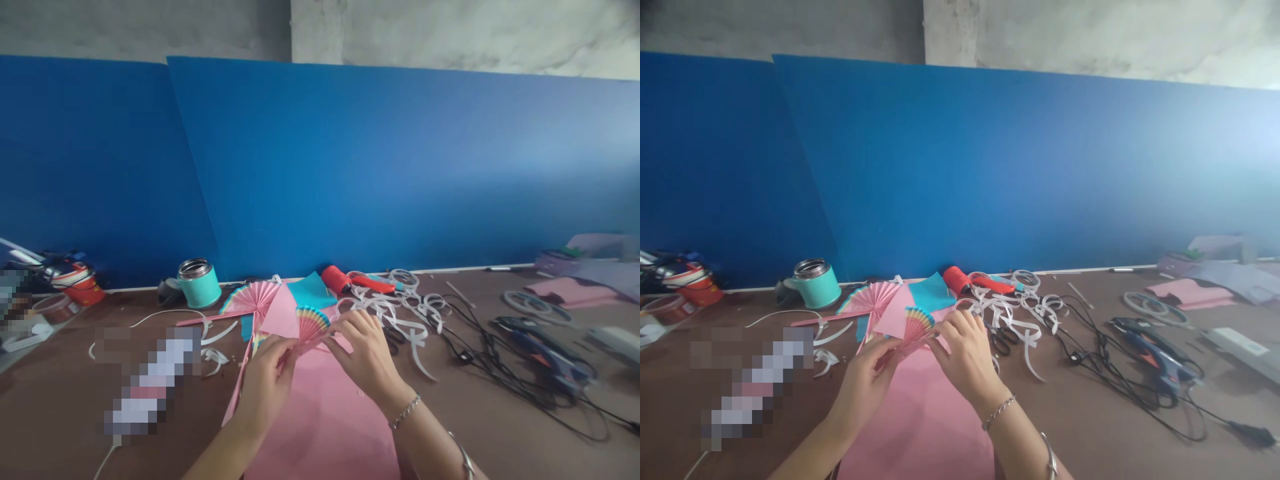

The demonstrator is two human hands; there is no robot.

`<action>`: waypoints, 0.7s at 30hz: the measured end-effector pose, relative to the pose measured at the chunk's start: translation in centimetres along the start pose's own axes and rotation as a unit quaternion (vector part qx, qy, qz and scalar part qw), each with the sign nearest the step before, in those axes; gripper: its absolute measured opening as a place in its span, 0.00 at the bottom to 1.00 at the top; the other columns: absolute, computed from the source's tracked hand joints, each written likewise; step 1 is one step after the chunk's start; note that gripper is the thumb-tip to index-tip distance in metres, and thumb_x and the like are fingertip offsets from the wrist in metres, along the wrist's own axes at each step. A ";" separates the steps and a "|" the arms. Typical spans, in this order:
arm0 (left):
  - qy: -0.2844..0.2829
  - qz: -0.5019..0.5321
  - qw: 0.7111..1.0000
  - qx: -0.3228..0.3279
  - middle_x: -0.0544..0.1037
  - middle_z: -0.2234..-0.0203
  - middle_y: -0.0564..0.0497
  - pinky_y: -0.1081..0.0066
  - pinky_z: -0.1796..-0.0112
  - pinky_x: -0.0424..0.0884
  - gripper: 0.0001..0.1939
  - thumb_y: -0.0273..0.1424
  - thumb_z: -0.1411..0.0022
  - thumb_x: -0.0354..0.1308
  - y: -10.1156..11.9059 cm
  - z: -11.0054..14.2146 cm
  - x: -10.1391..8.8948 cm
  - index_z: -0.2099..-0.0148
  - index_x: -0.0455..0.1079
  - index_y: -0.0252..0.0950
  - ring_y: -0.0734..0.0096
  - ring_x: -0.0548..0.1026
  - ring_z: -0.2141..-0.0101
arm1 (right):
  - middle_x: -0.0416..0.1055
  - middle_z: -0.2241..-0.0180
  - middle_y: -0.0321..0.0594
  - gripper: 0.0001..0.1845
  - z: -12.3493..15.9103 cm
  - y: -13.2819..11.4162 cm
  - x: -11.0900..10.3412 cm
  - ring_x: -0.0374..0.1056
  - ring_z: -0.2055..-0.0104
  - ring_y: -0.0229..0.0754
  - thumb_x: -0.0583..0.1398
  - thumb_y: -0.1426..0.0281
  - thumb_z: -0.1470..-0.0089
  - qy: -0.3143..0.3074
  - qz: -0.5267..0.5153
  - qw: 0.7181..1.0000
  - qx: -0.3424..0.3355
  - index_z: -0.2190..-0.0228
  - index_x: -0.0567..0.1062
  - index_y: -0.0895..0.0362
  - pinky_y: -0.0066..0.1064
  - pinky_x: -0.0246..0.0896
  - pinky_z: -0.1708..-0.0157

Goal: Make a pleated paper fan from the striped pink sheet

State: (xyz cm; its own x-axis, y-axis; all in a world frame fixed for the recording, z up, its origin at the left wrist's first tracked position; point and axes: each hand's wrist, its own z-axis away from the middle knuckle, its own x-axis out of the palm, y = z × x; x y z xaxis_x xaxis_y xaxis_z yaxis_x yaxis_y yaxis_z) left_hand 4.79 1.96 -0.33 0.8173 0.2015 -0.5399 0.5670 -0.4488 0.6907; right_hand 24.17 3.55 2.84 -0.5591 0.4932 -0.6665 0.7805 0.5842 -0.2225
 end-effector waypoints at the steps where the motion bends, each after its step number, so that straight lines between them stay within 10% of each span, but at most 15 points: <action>1: -0.003 -0.001 1.000 0.001 0.76 0.67 0.48 0.69 0.63 0.69 0.09 0.26 0.38 0.51 0.0 0.0 0.0 0.58 0.72 0.38 0.65 0.74 0.64 | 0.70 0.69 0.40 0.06 0.0 0.1 0.0 0.64 0.63 0.45 0.60 0.66 0.43 -0.002 0.003 1.000 -0.003 0.71 0.73 0.55 0.36 0.52 0.63; 21: 0.001 0.017 0.999 -0.028 0.76 0.66 0.48 0.66 0.62 0.70 0.07 0.31 0.38 0.52 -0.1 -0.1 -0.2 0.60 0.71 0.38 0.63 0.74 0.64 | 0.71 0.66 0.38 0.07 0.0 -0.1 0.3 0.66 0.63 0.43 0.60 0.70 0.49 0.002 -0.183 0.978 0.097 0.66 0.68 0.54 0.35 0.59 0.61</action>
State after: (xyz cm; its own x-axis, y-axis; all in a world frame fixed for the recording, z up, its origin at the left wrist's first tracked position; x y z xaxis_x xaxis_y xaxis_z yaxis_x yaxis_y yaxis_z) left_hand 4.56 2.08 -0.23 0.8362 0.1887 -0.5149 0.5439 -0.4058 0.7345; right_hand 23.92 3.63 2.70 -0.8120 0.2758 -0.5144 0.5657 0.5888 -0.5773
